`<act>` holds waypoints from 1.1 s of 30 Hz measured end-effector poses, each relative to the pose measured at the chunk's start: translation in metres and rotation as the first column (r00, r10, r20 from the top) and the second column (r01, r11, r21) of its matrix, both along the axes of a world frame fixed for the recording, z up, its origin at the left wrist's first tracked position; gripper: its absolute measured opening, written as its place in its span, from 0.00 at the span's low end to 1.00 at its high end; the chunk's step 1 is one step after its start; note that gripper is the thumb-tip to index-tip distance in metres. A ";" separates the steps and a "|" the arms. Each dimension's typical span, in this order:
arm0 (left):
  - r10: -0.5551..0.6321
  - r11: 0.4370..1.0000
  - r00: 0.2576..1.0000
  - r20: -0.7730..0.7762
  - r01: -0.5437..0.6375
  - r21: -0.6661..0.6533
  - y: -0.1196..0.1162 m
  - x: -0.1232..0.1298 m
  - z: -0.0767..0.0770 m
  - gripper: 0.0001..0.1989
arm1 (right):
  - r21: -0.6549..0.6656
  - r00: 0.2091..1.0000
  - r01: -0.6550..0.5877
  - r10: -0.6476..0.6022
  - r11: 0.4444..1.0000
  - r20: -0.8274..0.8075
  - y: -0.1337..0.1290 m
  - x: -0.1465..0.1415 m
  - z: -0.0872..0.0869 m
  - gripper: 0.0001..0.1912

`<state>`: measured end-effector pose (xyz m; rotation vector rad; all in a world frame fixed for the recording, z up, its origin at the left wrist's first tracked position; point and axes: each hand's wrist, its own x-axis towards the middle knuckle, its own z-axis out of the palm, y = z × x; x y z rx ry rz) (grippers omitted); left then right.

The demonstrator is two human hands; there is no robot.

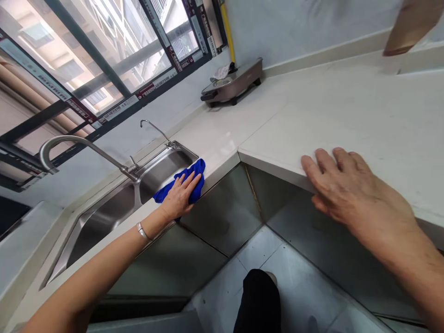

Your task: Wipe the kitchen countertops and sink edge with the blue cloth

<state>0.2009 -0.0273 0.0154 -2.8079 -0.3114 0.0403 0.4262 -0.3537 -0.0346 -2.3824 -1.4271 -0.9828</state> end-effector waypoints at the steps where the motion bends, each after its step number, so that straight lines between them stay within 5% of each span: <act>1: -0.004 1.000 1.000 0.010 0.004 -0.015 -0.001 0.016 -0.001 0.50 | -0.060 0.999 0.005 -0.002 0.998 0.036 0.000 0.000 0.002 0.24; 8: -0.118 0.982 0.991 0.061 0.126 -0.138 -0.002 0.110 -0.003 0.45 | -0.195 0.995 0.089 -0.078 0.977 0.063 0.003 0.007 -0.002 0.24; 14: -0.127 0.963 0.986 0.105 0.148 -0.224 -0.001 0.142 0.001 0.41 | -0.131 0.997 0.049 -0.056 0.990 -0.047 0.006 0.005 0.000 0.26; 19: -0.069 0.963 0.987 0.148 0.104 -0.247 -0.002 0.127 0.005 0.37 | -0.069 0.997 -0.008 0.003 0.998 -0.073 0.003 0.008 -0.006 0.30; 28: 0.108 0.959 0.978 0.179 -0.055 -0.278 0.024 0.049 0.011 0.30 | -0.023 1.000 -0.009 0.009 1.000 -0.021 0.005 0.014 -0.018 0.36; 33: 0.146 0.966 0.969 0.201 -0.096 -0.239 0.024 0.048 0.011 0.27 | 0.000 0.983 -0.107 0.105 0.994 -0.153 -0.006 0.029 -0.023 0.29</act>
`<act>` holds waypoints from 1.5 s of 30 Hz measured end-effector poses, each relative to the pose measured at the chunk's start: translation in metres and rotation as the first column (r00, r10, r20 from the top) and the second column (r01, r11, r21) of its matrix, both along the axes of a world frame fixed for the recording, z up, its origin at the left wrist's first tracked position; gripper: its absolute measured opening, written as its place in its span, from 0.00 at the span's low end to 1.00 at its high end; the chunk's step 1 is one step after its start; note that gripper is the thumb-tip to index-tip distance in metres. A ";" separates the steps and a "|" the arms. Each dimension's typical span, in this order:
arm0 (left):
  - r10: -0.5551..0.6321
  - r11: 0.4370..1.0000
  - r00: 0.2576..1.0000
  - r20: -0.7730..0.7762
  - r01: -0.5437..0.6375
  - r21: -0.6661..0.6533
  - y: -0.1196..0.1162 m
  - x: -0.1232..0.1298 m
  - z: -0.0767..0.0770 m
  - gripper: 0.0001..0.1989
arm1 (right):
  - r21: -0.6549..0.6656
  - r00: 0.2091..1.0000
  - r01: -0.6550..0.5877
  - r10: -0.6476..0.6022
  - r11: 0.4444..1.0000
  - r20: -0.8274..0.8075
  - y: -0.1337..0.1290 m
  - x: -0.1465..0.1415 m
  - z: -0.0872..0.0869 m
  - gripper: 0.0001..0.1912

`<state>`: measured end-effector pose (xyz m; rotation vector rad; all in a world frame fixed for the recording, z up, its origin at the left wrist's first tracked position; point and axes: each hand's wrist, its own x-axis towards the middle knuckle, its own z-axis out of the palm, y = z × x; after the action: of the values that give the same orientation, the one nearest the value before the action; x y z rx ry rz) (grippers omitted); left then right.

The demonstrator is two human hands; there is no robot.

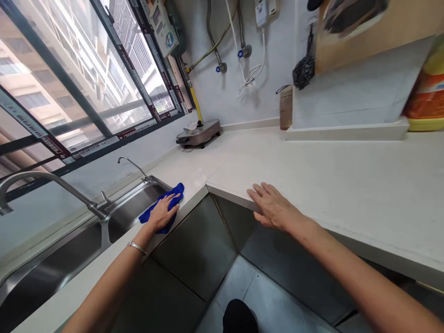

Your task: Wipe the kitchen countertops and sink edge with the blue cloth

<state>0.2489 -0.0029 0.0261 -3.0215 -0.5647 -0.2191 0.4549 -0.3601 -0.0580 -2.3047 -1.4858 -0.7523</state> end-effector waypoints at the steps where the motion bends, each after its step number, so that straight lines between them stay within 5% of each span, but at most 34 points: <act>1: 0.009 1.000 1.000 0.003 -0.009 0.006 0.000 0.004 -0.001 0.27 | 0.019 0.999 -0.027 0.028 0.999 -0.039 -0.011 0.004 -0.002 0.28; 6: 0.096 0.995 0.995 0.022 -0.096 0.002 -0.001 0.039 -0.006 0.29 | 0.129 0.986 0.065 -0.044 0.990 -0.161 -0.095 0.013 -0.012 0.29; 9: 0.152 0.988 0.988 0.025 -0.151 -0.021 -0.007 0.071 -0.006 0.31 | 0.130 0.966 0.130 -0.096 0.983 -0.239 -0.124 0.008 -0.011 0.28; 18: 0.079 0.993 0.997 0.011 -0.077 -0.092 -0.068 0.174 0.001 0.33 | 0.111 0.958 0.175 -0.144 0.978 -0.248 -0.114 -0.011 0.014 0.27; 24: -0.200 0.972 0.978 0.056 0.205 -0.115 -0.176 0.228 -0.014 0.31 | 0.185 0.937 0.215 -0.149 0.959 -0.317 -0.118 -0.015 0.018 0.31; 28: -0.514 0.842 0.854 0.080 0.520 -0.142 -0.268 0.239 -0.023 0.32 | 0.353 0.937 0.317 -0.233 0.880 -0.260 -0.114 -0.012 0.027 0.32; 32: -0.777 0.604 0.621 0.103 0.781 -0.156 -0.337 0.238 -0.027 0.36 | 0.479 0.914 0.405 -0.368 0.779 -0.174 -0.113 -0.011 0.036 0.32; 35: -0.898 0.392 0.406 0.169 0.913 -0.111 -0.360 0.233 -0.024 0.36 | 0.503 0.882 0.455 -0.449 0.735 -0.141 -0.117 -0.011 0.039 0.32; 37: -0.927 0.290 0.296 0.231 0.955 -0.061 -0.357 0.224 -0.018 0.32 | 0.526 0.853 0.499 -0.497 0.688 -0.160 -0.120 -0.009 0.039 0.31; 39: -0.916 0.283 0.278 0.288 0.959 -0.027 -0.338 0.208 -0.009 0.26 | 0.543 0.815 0.559 -0.536 0.627 -0.220 -0.122 -0.006 0.036 0.30; 42: -0.860 0.412 0.389 0.330 0.911 0.000 -0.277 0.175 0.007 0.22 | 0.466 0.754 0.653 -0.570 0.597 -0.325 -0.120 -0.003 0.033 0.29; 45: -0.754 0.631 0.612 0.237 0.776 0.004 -0.181 0.132 0.018 0.24 | 0.236 0.690 0.717 -0.622 0.655 -0.369 -0.114 -0.004 0.034 0.30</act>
<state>0.3811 -0.1843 0.0437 -3.1311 0.8148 -0.5721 0.4511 -0.4744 -0.0236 -2.5048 -0.2721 -0.7703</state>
